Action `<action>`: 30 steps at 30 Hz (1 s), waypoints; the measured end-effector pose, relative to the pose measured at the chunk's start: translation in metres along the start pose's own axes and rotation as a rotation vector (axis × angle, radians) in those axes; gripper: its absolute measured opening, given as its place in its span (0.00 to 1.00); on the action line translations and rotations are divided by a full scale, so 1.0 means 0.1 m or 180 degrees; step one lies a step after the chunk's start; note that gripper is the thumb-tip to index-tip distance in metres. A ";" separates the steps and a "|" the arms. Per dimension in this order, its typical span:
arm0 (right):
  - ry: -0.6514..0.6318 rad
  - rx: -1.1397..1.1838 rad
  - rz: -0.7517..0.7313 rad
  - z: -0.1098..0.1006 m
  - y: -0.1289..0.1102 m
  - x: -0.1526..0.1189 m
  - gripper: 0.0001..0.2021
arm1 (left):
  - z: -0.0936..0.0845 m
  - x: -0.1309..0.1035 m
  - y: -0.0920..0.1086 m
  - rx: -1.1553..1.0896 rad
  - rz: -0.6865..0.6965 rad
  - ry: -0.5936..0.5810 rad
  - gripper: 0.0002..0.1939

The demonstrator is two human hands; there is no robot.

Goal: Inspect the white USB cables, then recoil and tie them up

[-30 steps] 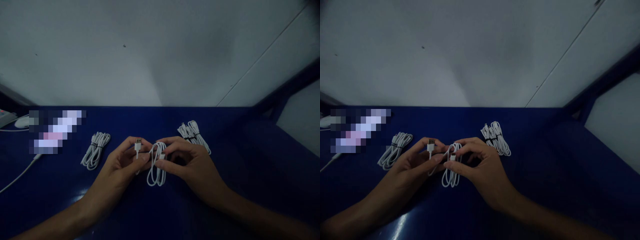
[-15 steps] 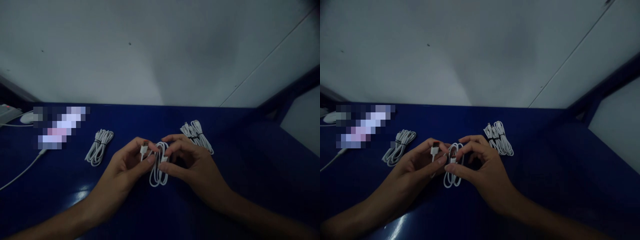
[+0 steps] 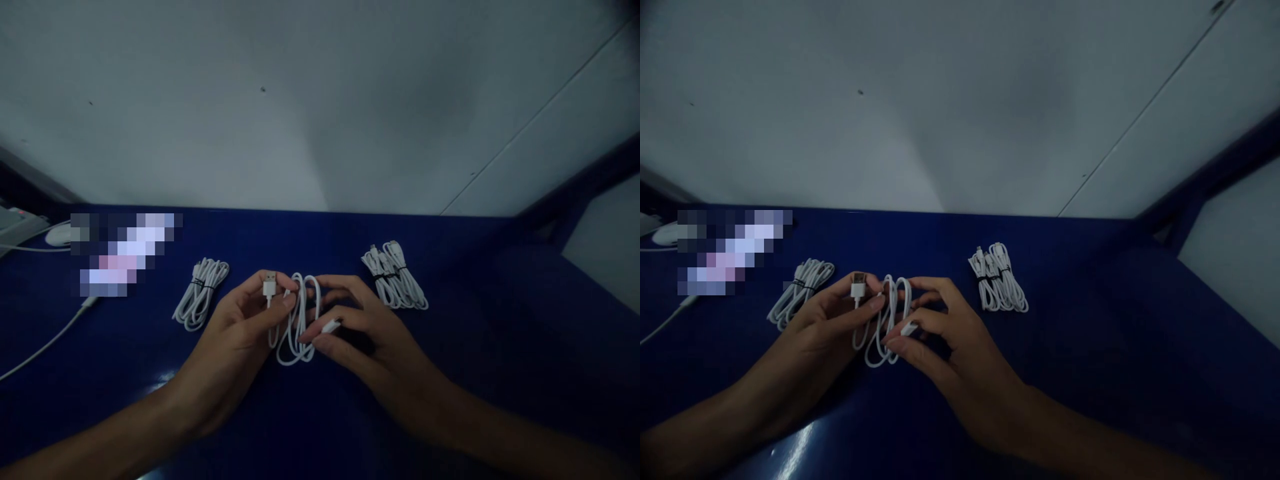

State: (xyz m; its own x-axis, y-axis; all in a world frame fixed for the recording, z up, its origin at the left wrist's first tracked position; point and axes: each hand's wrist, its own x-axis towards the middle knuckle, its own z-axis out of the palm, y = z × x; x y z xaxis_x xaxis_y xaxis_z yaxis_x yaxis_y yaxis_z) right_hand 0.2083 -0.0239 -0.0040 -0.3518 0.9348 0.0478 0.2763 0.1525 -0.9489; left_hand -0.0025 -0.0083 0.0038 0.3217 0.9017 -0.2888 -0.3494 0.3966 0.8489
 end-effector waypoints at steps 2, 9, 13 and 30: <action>-0.0122 -0.0019 -0.0048 0.00 0.03 -0.01 0.06 | -0.01 0.01 0.01 0.0014 0.0031 0.0026 0.05; -0.0107 -0.0213 -0.0396 0.02 0.10 -0.04 0.06 | 0.04 -0.03 0.01 -0.0122 0.0044 -0.0083 0.04; -0.0071 -0.0161 -0.0324 0.02 0.07 -0.03 0.06 | 0.05 -0.04 -0.01 0.0041 0.0062 -0.0302 0.05; 0.0394 -0.0247 0.0021 0.01 0.01 0.04 0.06 | -0.02 -0.07 0.05 0.2020 0.0973 -0.0212 0.16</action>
State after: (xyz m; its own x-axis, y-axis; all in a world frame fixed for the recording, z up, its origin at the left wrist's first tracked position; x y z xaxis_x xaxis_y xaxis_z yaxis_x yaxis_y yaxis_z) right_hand 0.2062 -0.0205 -0.0047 -0.2381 0.9676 0.0843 0.3481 0.1661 -0.9226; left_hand -0.0076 -0.0120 0.0089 0.3512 0.9362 0.0142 0.1413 -0.0679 0.9876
